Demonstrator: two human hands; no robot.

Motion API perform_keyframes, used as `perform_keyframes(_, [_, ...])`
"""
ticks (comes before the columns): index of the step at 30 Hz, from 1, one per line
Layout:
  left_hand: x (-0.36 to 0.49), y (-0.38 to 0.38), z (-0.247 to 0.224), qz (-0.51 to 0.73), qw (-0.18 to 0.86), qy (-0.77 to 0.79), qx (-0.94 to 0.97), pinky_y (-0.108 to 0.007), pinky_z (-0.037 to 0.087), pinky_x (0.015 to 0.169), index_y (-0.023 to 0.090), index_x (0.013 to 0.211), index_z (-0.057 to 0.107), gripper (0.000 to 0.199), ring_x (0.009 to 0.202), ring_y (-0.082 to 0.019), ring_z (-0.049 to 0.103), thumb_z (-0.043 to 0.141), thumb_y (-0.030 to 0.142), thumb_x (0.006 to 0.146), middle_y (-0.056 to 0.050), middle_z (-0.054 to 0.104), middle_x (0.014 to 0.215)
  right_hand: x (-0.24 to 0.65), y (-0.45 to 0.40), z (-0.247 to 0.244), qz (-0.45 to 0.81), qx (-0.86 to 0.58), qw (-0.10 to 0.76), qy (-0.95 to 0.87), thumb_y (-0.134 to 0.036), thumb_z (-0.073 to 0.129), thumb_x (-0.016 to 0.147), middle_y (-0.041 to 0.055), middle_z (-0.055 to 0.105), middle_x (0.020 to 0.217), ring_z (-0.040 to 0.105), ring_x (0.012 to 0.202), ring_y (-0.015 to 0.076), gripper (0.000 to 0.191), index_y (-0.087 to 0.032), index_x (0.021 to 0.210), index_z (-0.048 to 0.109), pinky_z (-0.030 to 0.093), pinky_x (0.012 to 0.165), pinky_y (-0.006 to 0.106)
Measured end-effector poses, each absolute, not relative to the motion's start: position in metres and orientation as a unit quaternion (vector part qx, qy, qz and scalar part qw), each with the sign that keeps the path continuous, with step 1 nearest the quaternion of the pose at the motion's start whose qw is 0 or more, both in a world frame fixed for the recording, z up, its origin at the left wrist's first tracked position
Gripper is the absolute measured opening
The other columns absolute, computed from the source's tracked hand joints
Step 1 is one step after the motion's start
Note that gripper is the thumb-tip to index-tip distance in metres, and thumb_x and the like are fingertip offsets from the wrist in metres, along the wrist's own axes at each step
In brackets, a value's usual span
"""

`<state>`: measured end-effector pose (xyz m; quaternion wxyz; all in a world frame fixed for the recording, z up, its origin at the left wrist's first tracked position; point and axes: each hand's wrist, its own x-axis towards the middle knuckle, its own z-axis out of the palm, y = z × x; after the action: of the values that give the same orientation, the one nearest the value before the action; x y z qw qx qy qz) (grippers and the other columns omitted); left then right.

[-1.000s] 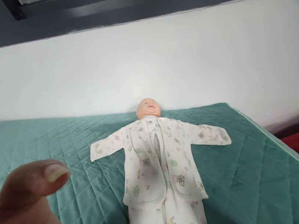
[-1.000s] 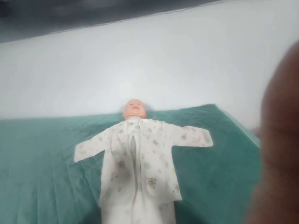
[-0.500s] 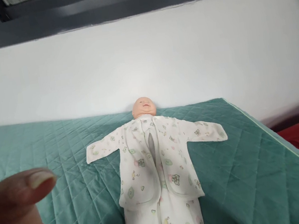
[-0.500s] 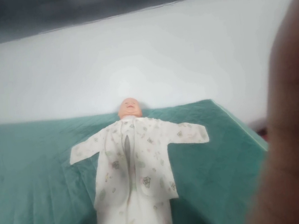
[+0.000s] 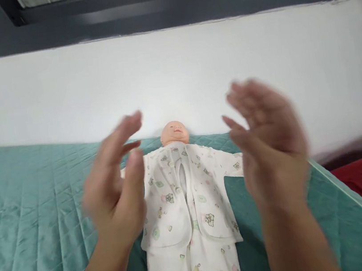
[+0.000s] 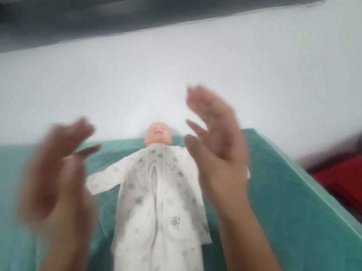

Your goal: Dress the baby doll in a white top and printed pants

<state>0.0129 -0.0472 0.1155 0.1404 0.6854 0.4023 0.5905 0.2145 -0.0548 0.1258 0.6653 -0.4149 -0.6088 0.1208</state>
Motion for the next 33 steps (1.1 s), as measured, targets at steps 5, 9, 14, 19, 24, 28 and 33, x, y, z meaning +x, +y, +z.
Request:
perform_keyframes(5, [0.010,0.011,0.075,0.455,0.247,0.481,0.707,-0.038,0.045,0.110,0.025,0.124,0.067,0.036,0.126,-0.024,0.058,0.052,0.039,0.094,-0.002,0.066,0.132,0.206,-0.005,0.073,0.166,-0.613,0.511,-0.579,-0.042,0.054,0.090,0.0067,0.067,0.107,0.064,0.091,0.0216,0.023,-0.023,0.099,0.062,0.051,0.081,0.039])
perform_keyframes(9, [0.015,0.030,0.051,0.416,0.288,0.467,0.726,-0.037,0.044,0.108,0.024,0.120,0.069,0.033,0.120,-0.022,0.060,0.050,0.034,0.094,-0.003,0.068,0.127,0.191,0.001,0.058,0.191,-0.664,0.411,-0.594,-0.055,0.058,0.084,0.0051,0.065,0.095,0.060,0.083,0.0215,0.033,-0.023,0.091,0.057,0.046,0.075,0.037])
perform_keyframes(14, [0.021,0.034,0.048,0.414,0.290,0.464,0.728,-0.033,0.048,0.095,0.025,0.113,0.072,0.029,0.101,-0.019,0.063,0.053,0.033,0.092,-0.003,0.067,0.111,0.189,0.003,0.055,0.208,-0.693,0.406,-0.558,-0.050,0.060,0.082,0.0050,0.066,0.089,0.061,0.081,0.0224,0.029,-0.023,0.090,0.055,0.044,0.070,0.035])
perform_keyframes(19, [0.024,0.042,0.047,0.415,0.273,0.465,0.733,-0.031,0.048,0.083,0.023,0.096,0.074,0.020,0.086,-0.018,0.061,0.059,0.032,0.088,-0.002,0.065,0.089,0.198,0.009,0.051,0.196,-0.698,0.410,-0.553,-0.045,0.058,0.083,0.0056,0.069,0.086,0.061,0.081,0.0233,0.022,-0.023,0.085,0.058,0.043,0.070,0.034])
perform_keyframes(24, [0.027,0.045,0.055,0.411,0.322,0.477,0.707,-0.029,0.045,0.077,0.020,0.081,0.070,0.011,0.079,-0.016,0.062,0.061,0.025,0.083,0.000,0.071,0.083,0.199,0.007,0.054,0.167,-0.703,0.407,-0.559,-0.040,0.056,0.082,0.0048,0.068,0.081,0.060,0.078,0.0222,0.018,-0.023,0.080,0.061,0.043,0.072,0.034])
perform_keyframes(28, [0.032,0.044,0.067,0.405,0.378,0.496,0.668,-0.027,0.039,0.063,0.018,0.074,0.065,0.011,0.063,-0.013,0.055,0.062,0.027,0.080,0.002,0.065,0.068,0.206,0.008,0.056,0.228,-0.672,0.435,-0.554,-0.040,0.058,0.080,0.0031,0.069,0.076,0.060,0.074,0.0210,0.021,-0.021,0.079,0.067,0.044,0.072,0.033])
perform_keyframes(33, [0.042,0.041,0.068,0.451,0.430,0.493,0.607,-0.026,0.038,0.062,0.017,0.074,0.064,0.013,0.063,-0.012,0.054,0.063,0.029,0.080,0.001,0.064,0.070,0.209,0.012,0.053,0.338,-0.595,0.522,-0.510,-0.047,0.064,0.078,0.0013,0.066,0.070,0.058,0.066,0.0185,0.029,-0.019,0.075,0.070,0.043,0.063,0.030])
